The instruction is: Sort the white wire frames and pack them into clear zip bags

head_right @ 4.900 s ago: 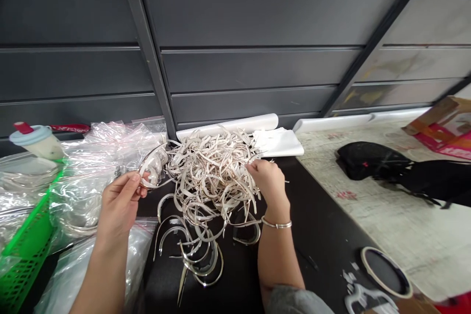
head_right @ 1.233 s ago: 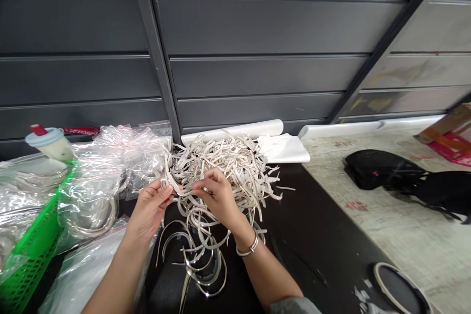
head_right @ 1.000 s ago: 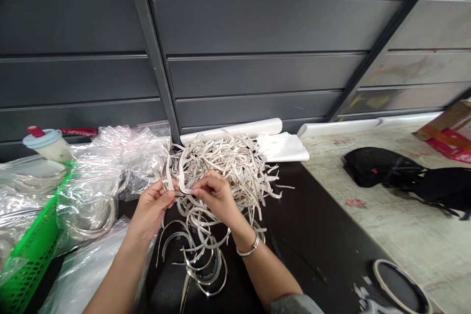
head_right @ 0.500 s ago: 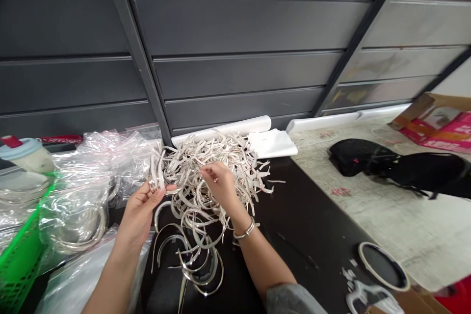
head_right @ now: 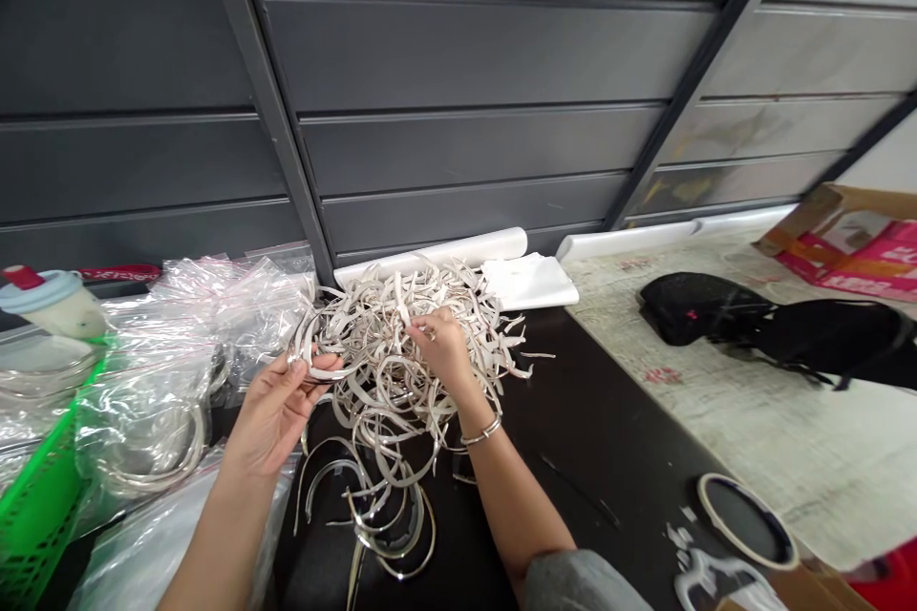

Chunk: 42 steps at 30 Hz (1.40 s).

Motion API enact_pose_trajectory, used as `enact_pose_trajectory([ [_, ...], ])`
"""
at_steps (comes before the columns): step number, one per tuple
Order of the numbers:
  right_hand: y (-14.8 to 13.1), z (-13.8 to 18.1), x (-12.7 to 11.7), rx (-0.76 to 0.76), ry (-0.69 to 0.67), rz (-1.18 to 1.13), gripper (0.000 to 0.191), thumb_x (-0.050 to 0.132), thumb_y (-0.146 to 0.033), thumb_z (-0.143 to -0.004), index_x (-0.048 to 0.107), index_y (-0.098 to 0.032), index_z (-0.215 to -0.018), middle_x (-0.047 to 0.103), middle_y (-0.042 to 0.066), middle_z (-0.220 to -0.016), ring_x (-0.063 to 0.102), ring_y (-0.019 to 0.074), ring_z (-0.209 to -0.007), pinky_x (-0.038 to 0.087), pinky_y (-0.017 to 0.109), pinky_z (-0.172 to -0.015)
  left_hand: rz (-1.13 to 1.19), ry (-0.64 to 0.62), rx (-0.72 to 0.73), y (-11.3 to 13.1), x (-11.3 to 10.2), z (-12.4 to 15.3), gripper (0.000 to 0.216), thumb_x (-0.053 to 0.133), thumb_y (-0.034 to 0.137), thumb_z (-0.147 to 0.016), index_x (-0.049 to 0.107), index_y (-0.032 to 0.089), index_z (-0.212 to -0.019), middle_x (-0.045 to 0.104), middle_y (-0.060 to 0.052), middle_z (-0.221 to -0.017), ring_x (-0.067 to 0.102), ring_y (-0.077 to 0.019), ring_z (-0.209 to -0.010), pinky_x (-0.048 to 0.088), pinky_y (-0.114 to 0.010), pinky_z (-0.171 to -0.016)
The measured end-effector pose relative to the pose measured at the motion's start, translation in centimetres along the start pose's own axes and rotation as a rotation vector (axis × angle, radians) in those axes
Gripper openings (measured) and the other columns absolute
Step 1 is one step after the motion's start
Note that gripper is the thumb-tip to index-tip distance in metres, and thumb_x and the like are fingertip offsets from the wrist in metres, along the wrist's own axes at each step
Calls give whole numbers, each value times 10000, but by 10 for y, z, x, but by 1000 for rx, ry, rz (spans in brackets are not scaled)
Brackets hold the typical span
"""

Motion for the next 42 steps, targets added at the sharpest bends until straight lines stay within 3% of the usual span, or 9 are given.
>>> enact_pose_trajectory([
  [4,-4,-1,-8,184,49,-538,174,685,-367,-705,649,-204,-656,494,-13,-659,462,136,-652,398,289,-670,-21,-1,18,-1,1,0,215,745,298,-666,664,171,-820,739,-54,-785,670,-177,-802,480,-270,-737],
  [7,-3,-2,-6,253,54,-738,216,706,-399,-667,630,-198,-641,523,-13,-672,480,128,-650,410,280,-665,-64,-44,14,-3,2,1,178,722,303,-696,658,163,-785,737,-63,-793,660,-161,-769,467,-251,-701],
  [11,-5,-4,-6,251,119,-772,219,718,-400,-653,636,-198,-671,570,3,-743,517,134,-702,430,283,-697,-117,-79,-18,-4,2,3,183,702,319,-717,658,161,-798,734,-71,-817,654,-171,-801,455,-260,-722],
  [15,-20,2,-13,257,97,-869,217,713,-400,-669,616,-207,-649,550,-23,-622,496,113,-593,436,266,-622,-198,-65,35,-4,3,4,232,693,348,-723,662,169,-867,733,-75,-841,642,-199,-866,436,-289,-796],
  [19,-45,19,-8,235,-154,-870,174,699,-366,-714,628,-219,-653,570,-21,-596,503,113,-556,440,265,-571,-293,-64,125,-8,7,5,256,676,355,-736,673,169,-912,727,-74,-887,629,-215,-908,415,-304,-864],
  [23,-67,37,10,215,-382,-860,154,687,-338,-735,620,-214,-673,565,-15,-619,514,118,-580,440,268,-573,-350,-120,180,-14,9,6,241,661,332,-746,682,173,-927,707,-50,-877,622,-195,-817,444,-277,-784],
  [29,-72,40,20,114,-309,-667,203,690,-319,-721,588,-178,-616,456,-23,-666,415,89,-580,329,236,-536,-375,-149,198,-17,9,5,246,646,308,-763,682,182,-971,686,-40,-903,593,-184,-838,427,-264,-800],
  [35,-69,40,18,136,-309,-628,239,683,-338,-724,546,-177,-610,435,-29,-640,376,87,-554,291,236,-512,-254,-207,91,-17,12,6,268,664,283,-751,682,181,-998,700,-43,-921,607,-175,-822,433,-263,-794],
  [42,-70,38,13,114,-329,-703,251,651,-346,-755,502,-180,-638,443,-31,-654,362,70,-517,284,221,-474,-214,-118,35,-14,10,1,247,707,283,-708,679,146,-911,719,-61,-852,636,-191,-827,447,-282,-798],
])
Point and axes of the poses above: each hand's wrist, its own z-axis away from the middle knuckle, its own x-axis out of the palm, y = z × x, the point moved 1 cm from there along -z, towards the middle knuckle
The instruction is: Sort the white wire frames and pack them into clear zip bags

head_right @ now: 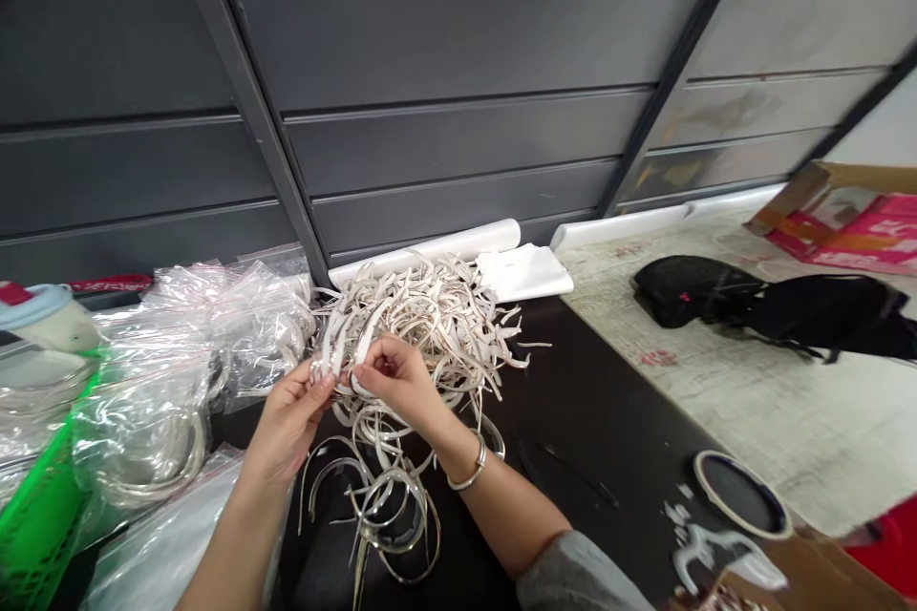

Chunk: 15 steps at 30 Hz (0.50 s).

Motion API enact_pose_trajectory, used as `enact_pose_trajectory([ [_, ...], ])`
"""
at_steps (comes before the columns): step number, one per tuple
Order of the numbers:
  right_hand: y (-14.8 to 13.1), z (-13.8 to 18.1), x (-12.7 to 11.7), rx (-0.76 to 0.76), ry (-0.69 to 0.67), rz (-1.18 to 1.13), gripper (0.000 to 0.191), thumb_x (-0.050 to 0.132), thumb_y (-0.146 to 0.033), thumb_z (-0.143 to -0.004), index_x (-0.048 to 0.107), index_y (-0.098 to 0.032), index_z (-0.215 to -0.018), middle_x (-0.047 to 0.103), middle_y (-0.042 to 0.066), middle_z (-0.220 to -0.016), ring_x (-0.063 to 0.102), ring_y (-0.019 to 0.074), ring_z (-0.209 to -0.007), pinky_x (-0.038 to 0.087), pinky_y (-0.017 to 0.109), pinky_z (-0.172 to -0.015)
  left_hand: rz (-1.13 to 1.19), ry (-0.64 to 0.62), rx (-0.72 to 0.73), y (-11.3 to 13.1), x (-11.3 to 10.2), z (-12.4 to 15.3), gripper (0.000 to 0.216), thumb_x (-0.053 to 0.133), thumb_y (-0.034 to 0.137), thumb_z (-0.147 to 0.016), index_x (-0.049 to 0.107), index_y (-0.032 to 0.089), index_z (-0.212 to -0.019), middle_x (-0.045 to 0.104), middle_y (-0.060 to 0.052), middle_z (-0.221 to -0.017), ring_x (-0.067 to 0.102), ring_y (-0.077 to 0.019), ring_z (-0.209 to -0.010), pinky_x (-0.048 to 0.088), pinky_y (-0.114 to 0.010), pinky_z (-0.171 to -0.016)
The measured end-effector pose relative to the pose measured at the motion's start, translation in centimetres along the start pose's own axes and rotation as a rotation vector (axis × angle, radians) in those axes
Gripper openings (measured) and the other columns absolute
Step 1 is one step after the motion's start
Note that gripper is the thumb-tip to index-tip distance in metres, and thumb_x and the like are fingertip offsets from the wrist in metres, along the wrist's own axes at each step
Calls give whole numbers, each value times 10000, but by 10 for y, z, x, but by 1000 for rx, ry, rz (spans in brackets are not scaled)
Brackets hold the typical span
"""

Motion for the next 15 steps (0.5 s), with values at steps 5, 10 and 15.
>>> enact_pose_trajectory([
  [5,-9,0,-29,48,-66,269,255,603,-311,-783,457,-185,-615,391,-63,-542,331,62,-462,260,205,-437,100,192,60,11,-16,-3,225,721,302,-694,657,162,-858,731,-53,-799,656,-188,-807,470,-305,-791],
  [10,-3,-10,-62,72,-111,810,147,556,-280,-796,620,-180,-710,596,-2,-652,521,108,-575,389,223,-524,181,250,125,20,-24,-2,249,752,296,-654,667,163,-846,731,-45,-758,663,-173,-787,498,-272,-741],
  [15,14,-43,-102,82,256,1100,255,473,-280,-823,659,-144,-932,661,78,-857,592,182,-763,431,291,-678,231,202,89,21,-24,1,228,763,291,-640,681,156,-804,733,-50,-762,666,-155,-764,504,-240,-725],
])
Point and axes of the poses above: each hand's wrist, its own z-axis away from the middle knuckle, its own x-axis out of the palm, y = z × x, the point moved 1 cm from there along -z, towards the middle knuckle
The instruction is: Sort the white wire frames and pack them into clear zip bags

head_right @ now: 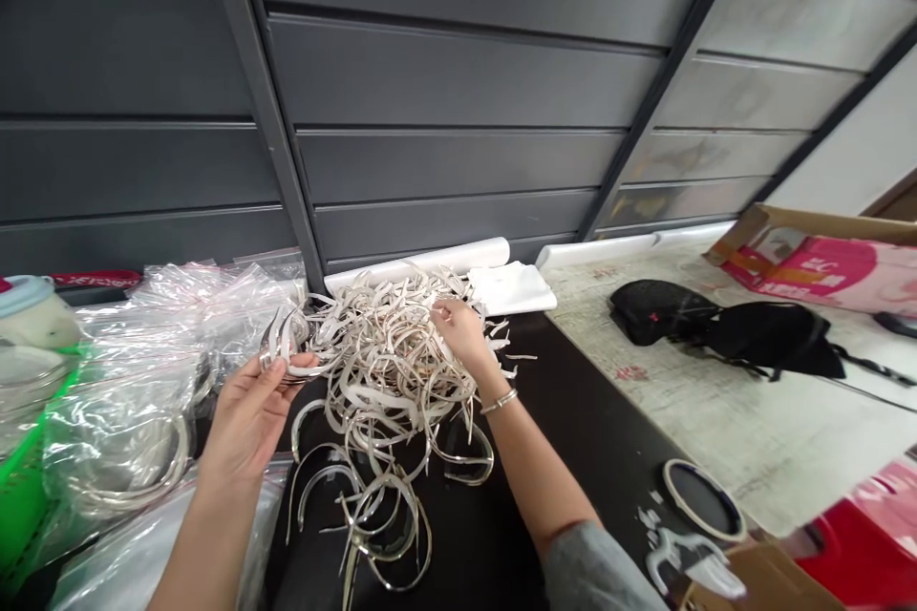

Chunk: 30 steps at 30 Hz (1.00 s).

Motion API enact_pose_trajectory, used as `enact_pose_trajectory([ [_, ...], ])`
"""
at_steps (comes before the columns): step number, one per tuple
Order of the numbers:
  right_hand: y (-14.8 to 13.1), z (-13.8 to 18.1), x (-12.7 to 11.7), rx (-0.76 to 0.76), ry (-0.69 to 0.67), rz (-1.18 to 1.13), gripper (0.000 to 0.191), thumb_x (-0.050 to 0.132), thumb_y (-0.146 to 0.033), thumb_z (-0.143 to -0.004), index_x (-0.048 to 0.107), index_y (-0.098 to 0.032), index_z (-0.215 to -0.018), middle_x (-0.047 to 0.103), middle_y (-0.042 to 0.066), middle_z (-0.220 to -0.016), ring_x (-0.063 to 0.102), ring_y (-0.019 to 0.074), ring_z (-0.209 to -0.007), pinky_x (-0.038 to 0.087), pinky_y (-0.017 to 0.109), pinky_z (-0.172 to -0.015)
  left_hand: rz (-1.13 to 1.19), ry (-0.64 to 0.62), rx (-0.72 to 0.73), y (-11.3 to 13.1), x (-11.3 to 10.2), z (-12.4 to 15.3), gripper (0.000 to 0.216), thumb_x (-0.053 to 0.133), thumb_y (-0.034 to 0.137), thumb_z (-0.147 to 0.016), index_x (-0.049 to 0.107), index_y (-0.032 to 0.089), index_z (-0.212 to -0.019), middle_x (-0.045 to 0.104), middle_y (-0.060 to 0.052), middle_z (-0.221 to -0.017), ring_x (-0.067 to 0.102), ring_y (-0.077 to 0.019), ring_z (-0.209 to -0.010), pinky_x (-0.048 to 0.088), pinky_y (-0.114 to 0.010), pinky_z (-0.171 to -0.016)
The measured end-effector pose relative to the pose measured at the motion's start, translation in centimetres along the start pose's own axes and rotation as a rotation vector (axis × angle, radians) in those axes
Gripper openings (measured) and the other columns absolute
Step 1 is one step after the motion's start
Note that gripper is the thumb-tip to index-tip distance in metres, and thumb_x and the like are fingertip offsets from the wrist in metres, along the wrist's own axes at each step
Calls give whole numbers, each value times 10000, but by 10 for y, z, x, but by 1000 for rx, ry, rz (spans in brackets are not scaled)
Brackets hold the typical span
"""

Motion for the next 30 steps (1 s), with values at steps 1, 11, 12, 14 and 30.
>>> enact_pose_trajectory([
  [1,5,-8,1,6,-10,26,258,493,-294,-808,668,-139,-918,662,75,-815,592,187,-735,426,291,-661,9,-7,-13,0,0,1,233,765,291,-639,685,156,-811,734,-53,-769,667,-153,-767,505,-235,-725],
  [11,-35,-25,-39,-171,-3,218,241,516,-216,-785,688,-170,-947,600,-15,-529,546,137,-508,393,237,-544,141,-35,-137,0,3,3,288,794,247,-594,698,144,-845,740,-60,-768,684,-173,-797,526,-254,-768],
  [12,-43,-20,-45,-251,36,233,253,499,-192,-799,684,-175,-971,629,-6,-562,568,141,-526,411,241,-557,145,-41,-148,-1,3,3,280,790,242,-600,698,143,-845,740,-62,-775,685,-172,-800,526,-248,-763],
  [14,-60,-8,-53,-489,123,239,257,473,-164,-836,683,-185,-982,691,20,-678,619,146,-591,453,245,-585,142,-55,-183,-5,5,4,263,780,236,-618,699,144,-851,739,-65,-799,683,-173,-815,527,-235,-741],
  [30,-111,59,-30,-1383,20,112,337,582,-133,-847,524,-146,-1179,619,27,-828,596,136,-808,533,281,-698,230,-418,-380,-22,21,21,224,747,183,-673,703,119,-883,683,-45,-765,570,-59,-611,455,-135,-575],
])
Point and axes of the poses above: each hand's wrist, its own z-axis away from the middle knuckle, its own x-axis out of the palm, y = z × x, the point moved 1 cm from there along -z, towards the middle knuckle
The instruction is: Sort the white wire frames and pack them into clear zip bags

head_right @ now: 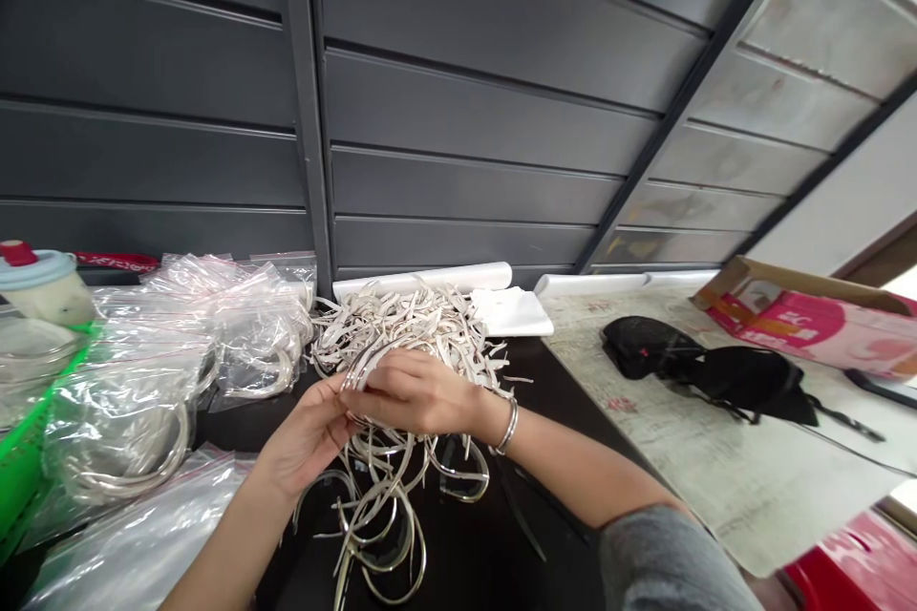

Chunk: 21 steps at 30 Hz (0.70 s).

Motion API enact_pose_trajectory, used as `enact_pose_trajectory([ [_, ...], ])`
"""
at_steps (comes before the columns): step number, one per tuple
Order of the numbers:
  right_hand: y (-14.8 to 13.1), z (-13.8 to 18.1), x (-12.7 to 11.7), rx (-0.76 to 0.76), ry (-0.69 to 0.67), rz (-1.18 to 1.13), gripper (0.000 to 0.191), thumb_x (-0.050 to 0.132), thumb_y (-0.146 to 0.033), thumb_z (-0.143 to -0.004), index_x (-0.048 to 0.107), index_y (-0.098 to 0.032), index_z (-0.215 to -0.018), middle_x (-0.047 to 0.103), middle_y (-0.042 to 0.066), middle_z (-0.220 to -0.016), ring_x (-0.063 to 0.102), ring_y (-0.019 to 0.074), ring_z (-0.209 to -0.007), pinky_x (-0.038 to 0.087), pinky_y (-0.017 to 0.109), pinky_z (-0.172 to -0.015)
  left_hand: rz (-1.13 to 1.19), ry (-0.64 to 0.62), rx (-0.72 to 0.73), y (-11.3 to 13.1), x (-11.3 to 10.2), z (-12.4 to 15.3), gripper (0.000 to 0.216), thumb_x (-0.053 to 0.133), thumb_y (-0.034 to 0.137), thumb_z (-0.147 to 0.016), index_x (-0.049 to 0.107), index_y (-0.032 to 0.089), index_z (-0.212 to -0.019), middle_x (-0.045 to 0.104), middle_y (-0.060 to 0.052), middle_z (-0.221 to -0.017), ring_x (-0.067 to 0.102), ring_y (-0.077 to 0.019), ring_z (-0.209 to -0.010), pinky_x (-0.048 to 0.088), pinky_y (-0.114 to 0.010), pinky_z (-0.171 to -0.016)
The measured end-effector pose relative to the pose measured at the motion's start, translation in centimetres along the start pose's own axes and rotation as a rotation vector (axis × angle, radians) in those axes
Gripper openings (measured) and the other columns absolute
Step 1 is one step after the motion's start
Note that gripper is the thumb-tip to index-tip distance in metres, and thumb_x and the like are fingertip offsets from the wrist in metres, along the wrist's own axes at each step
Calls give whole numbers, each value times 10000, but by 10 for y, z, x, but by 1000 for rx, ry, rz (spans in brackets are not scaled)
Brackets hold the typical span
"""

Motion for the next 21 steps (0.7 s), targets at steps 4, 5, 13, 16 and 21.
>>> enact_pose_trajectory([
  [4,0,4,3,42,-13,-32,366,585,-119,-836,517,-140,-1195,607,52,-884,577,154,-848,520,303,-731,48,50,-39,3,-2,0,189,762,192,-649,697,119,-810,677,-41,-735,593,-82,-612,473,-156,-572],
  [5,0,4,3,44,-25,-28,353,576,-118,-839,526,-139,-1188,605,61,-898,571,162,-855,517,310,-736,61,67,-46,4,-3,0,182,764,188,-643,694,119,-797,676,-38,-723,597,-86,-607,478,-160,-569],
  [13,6,10,-12,256,34,-222,356,391,-75,-882,517,-173,-1200,566,101,-1073,548,174,-1005,509,343,-820,99,110,-55,8,-7,-3,153,705,87,-679,688,110,-829,700,-48,-704,655,-122,-650,524,-172,-590],
  [16,8,27,-19,512,342,-218,366,379,-67,-890,536,-222,-1182,606,67,-990,574,168,-947,514,345,-785,143,169,-8,16,-10,-2,109,651,32,-702,679,122,-759,703,-42,-675,675,-138,-680,546,-191,-628],
  [21,-8,52,-15,725,522,-228,240,451,-162,-900,602,-232,-1073,612,43,-823,599,162,-768,522,319,-670,203,133,43,25,-16,0,176,709,25,-627,671,135,-760,676,-13,-602,671,-141,-632,561,-206,-617],
])
Point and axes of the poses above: each hand's wrist, its own z-axis away from the middle knuckle, its own x-axis out of the palm, y = z × x, the point moved 1 cm from there along -z, towards the middle knuckle
